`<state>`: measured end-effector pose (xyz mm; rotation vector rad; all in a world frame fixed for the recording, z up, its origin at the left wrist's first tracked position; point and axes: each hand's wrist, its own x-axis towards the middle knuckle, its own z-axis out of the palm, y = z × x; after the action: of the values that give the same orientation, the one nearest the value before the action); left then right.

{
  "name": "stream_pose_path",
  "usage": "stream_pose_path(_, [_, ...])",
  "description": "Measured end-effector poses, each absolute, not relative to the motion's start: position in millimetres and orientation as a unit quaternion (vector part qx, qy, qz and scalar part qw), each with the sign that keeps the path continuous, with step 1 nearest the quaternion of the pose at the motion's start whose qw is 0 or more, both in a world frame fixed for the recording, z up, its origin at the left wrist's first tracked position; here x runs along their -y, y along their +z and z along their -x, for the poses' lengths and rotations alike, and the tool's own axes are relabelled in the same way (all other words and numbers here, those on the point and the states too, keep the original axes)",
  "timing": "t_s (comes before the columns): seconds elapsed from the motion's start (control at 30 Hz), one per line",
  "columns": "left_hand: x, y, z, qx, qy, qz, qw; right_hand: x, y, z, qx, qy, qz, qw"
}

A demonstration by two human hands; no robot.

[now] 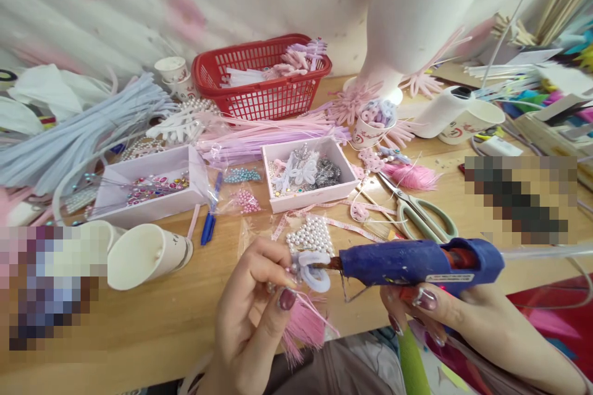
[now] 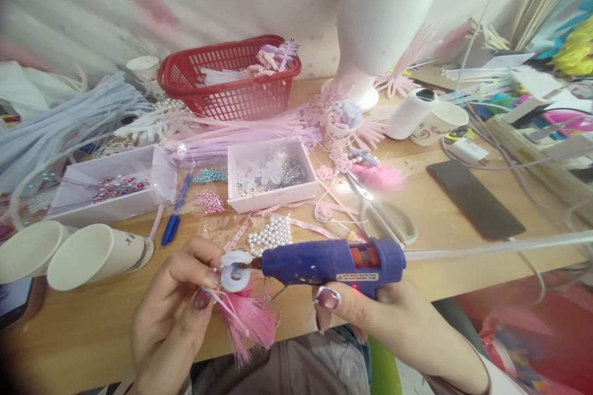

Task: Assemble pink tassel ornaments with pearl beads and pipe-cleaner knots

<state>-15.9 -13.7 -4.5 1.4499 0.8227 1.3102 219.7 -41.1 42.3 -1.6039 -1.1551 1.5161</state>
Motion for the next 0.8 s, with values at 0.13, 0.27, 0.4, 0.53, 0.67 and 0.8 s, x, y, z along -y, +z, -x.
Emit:
stream_pose_path(0.13, [16.5,-5.7,13.7,-0.324,0.552,-0.572,0.513,41.3,42.1,-215.2,0.418,0.605,0.597,0.32])
stream_pose_path(0.27, [16.6,-5.5,11.3,-0.322,0.549,-0.557,0.534,42.4,36.6,-213.5,0.411,0.616,0.581,0.337])
stream_pose_path(0.4, [14.2,-5.5,8.8,-0.322,0.551,-0.556,0.532,44.6,31.1,-212.3,0.404,0.622,0.575,0.346])
stream_pose_path(0.53, [12.7,-5.5,7.8,-0.336,0.538,-0.49,0.598,45.5,25.1,-212.7,0.404,0.629,0.568,0.345])
stream_pose_path(0.67, [12.6,-5.8,8.1,-0.343,0.517,-0.386,0.683,45.6,16.8,-215.3,0.435,0.642,0.537,0.332])
stream_pose_path(0.8, [13.1,-2.5,4.3,-0.325,0.517,-0.287,0.738,47.2,18.6,-212.8,0.437,0.611,0.572,0.329])
